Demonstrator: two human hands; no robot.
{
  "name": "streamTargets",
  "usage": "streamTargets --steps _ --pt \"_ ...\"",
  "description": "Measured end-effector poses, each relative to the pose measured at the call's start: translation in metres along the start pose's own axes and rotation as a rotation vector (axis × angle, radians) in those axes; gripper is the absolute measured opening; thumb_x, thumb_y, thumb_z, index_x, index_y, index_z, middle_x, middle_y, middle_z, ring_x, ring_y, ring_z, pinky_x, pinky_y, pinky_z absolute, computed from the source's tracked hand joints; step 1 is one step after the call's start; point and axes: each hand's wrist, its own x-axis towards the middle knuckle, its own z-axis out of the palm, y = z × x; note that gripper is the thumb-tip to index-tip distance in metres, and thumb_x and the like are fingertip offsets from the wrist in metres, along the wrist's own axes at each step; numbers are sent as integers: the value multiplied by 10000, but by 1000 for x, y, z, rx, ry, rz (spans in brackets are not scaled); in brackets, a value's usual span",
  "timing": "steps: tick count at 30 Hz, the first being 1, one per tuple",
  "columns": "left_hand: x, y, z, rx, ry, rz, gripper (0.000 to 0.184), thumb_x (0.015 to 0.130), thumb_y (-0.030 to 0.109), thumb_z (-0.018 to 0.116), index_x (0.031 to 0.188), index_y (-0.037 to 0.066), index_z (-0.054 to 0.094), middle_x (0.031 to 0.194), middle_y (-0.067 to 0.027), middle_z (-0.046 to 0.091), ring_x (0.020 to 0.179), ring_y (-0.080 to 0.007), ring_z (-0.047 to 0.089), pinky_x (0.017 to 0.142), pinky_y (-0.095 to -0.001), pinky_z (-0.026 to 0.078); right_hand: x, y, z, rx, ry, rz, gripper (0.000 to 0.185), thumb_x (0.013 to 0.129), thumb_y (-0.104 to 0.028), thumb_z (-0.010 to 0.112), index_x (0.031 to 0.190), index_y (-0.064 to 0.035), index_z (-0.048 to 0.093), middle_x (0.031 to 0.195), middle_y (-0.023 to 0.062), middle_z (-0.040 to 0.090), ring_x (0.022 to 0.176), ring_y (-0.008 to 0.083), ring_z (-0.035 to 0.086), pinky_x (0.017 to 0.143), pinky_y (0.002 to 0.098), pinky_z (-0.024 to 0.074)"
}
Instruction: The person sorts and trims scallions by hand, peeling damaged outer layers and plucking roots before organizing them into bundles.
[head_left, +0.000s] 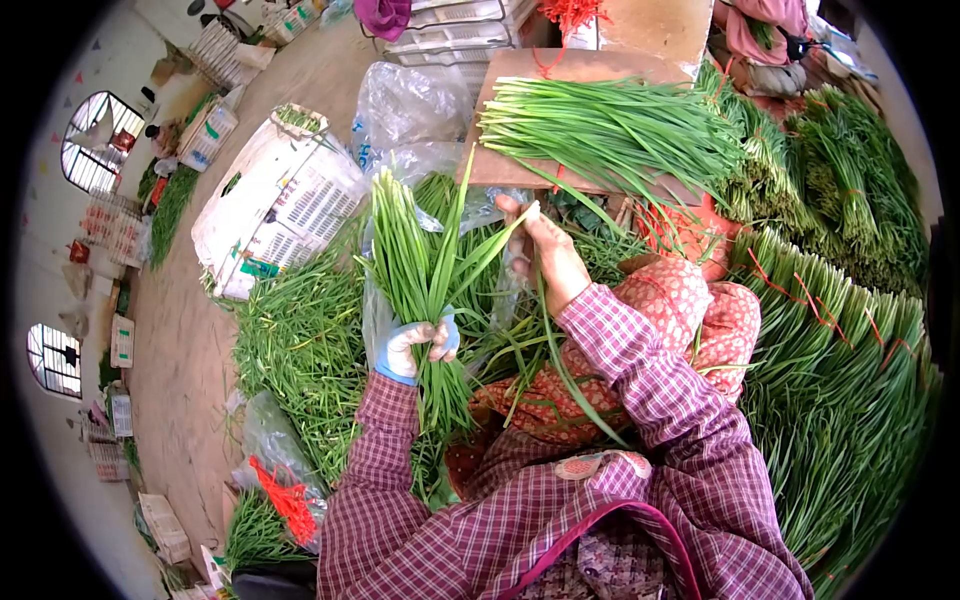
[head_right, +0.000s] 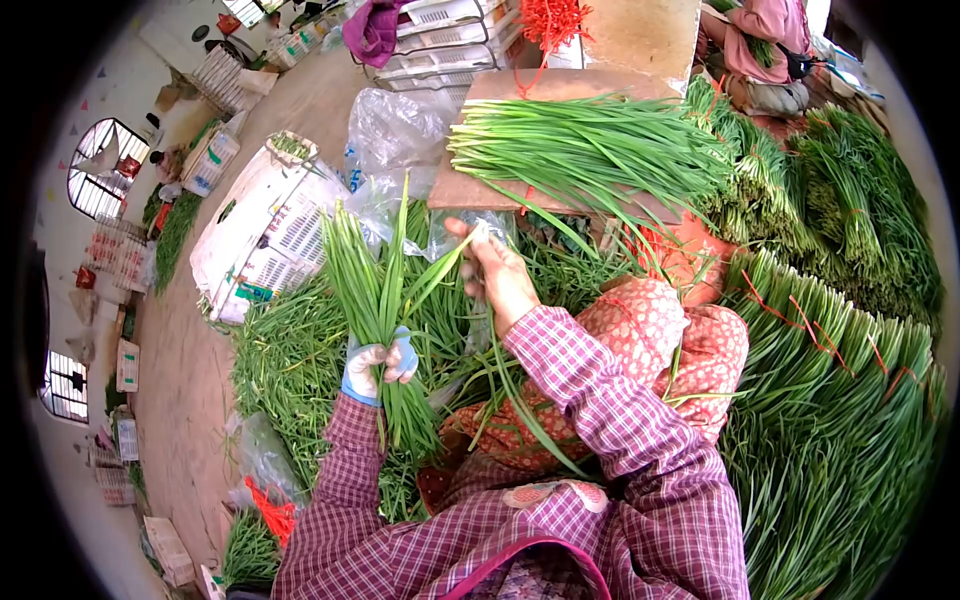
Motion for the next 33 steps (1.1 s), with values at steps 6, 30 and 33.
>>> streamTargets --steps 6,30,33 --pt "3 -20 -3 -42 28 -62 278 812 256 645 843 -20 631 711 -73 533 498 -156 444 539 -327 385 4 -13 25 113 85 -128 444 1008 -382 335 1350 -128 459 1288 24 517 1118 140 491 934 323 394" --pt "11 -21 32 72 317 -96 632 811 91 583 1388 40 328 1072 -178 604 906 -299 631 735 -395 538 -6 -39 17 -694 44 -660 418 771 -266 772 967 -14 501 775 46 630 671 141 601 617 292 509" --pt "11 -20 40 102 383 -99 476 807 107 599 1247 -15 465 949 -152 618 789 -253 620 695 -368 522 -10 -28 32 -933 48 -611 587 702 -397 794 1011 2 495 866 183 664 796 329 663 706 404 520"
